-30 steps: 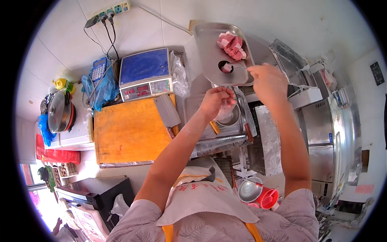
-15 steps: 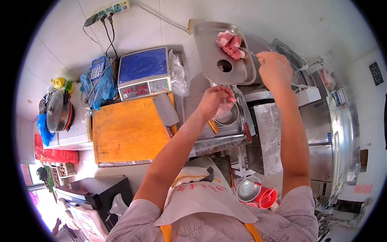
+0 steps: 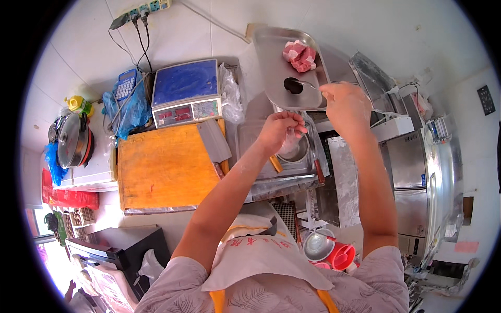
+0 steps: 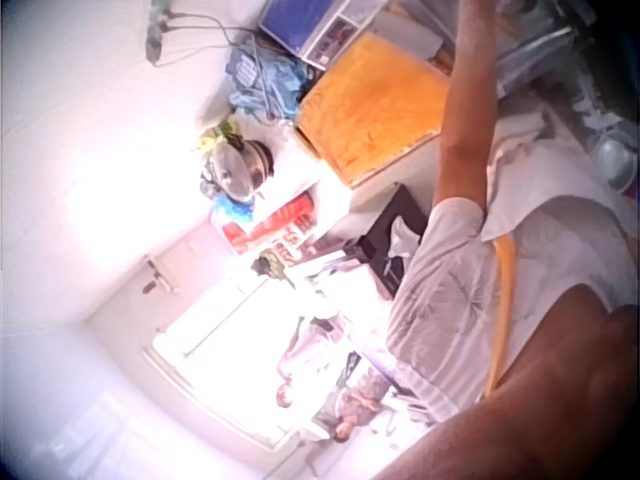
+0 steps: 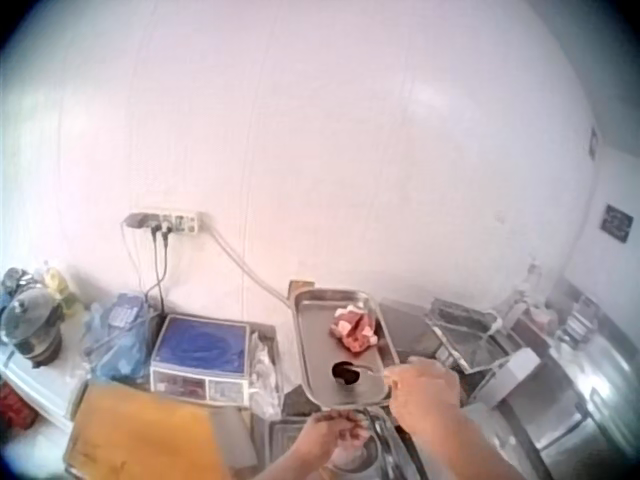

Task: The person retrieves a piece of meat from a refrigerated display, places it on a cutting board, and slices it into smaller pieces using a cleaver. The person then transfers the sliced meat into a plastic bag and places it on a scale.

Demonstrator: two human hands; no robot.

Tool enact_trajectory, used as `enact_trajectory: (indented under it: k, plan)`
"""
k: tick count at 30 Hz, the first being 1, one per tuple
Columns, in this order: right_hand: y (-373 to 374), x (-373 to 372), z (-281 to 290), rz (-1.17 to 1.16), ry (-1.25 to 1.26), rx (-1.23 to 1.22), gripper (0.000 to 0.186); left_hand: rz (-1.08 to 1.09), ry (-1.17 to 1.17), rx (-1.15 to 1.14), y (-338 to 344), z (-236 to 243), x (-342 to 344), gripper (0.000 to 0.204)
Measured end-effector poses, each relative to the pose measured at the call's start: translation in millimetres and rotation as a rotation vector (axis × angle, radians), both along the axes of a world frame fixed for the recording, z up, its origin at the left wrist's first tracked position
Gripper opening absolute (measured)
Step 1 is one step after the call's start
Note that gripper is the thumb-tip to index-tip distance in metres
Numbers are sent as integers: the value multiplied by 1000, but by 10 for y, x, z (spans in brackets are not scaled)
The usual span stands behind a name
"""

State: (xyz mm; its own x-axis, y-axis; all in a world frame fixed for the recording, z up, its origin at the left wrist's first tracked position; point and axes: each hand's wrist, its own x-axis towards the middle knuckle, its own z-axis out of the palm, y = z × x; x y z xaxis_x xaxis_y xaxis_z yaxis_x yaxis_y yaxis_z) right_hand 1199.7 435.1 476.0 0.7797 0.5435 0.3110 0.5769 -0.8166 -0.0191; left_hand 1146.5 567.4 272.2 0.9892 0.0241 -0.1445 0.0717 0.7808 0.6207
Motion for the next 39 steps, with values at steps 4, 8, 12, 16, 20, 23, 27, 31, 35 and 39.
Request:
enact_trajectory:
  k: [4, 8, 12, 16, 20, 23, 27, 31, 35, 39]
  plan:
    - [39, 305, -100, -79, -138, 101, 30, -10, -31, -9, 28, -16, 3, 17]
    - [92, 640, -358, -63, -299, 105, 30, -12, -17, -2, -39, 47, 4, 17]
    - [138, 436, -250, -100, -91, -8, 29, -7, -29, -18, 8, 13, -7, 18]
    - [36, 94, -114, -4, -37, 27, 29, -10, -9, 6, 4, -11, 20, 17]
    - [30, 91, -113, -21, -72, 58, 29, -8, 1, -26, -22, 18, 17, 17]
    - [32, 150, -256, 50, -85, 24, 29, -19, -7, -46, -41, 29, 25, 17]
    - [1, -22, -103, 63, -11, -102, 28, 7, -9, -8, 23, -2, 0, 16]
    - [41, 131, -51, 61, -169, 41, 29, -7, -1, -17, -14, 9, -3, 16]
    - [140, 289, -31, 17, -197, 68, 31, -20, -6, -13, 17, 11, 3, 16]
    - [105, 557, -206, 1, -226, 59, 32, -15, -26, -35, -20, 48, 3, 16]
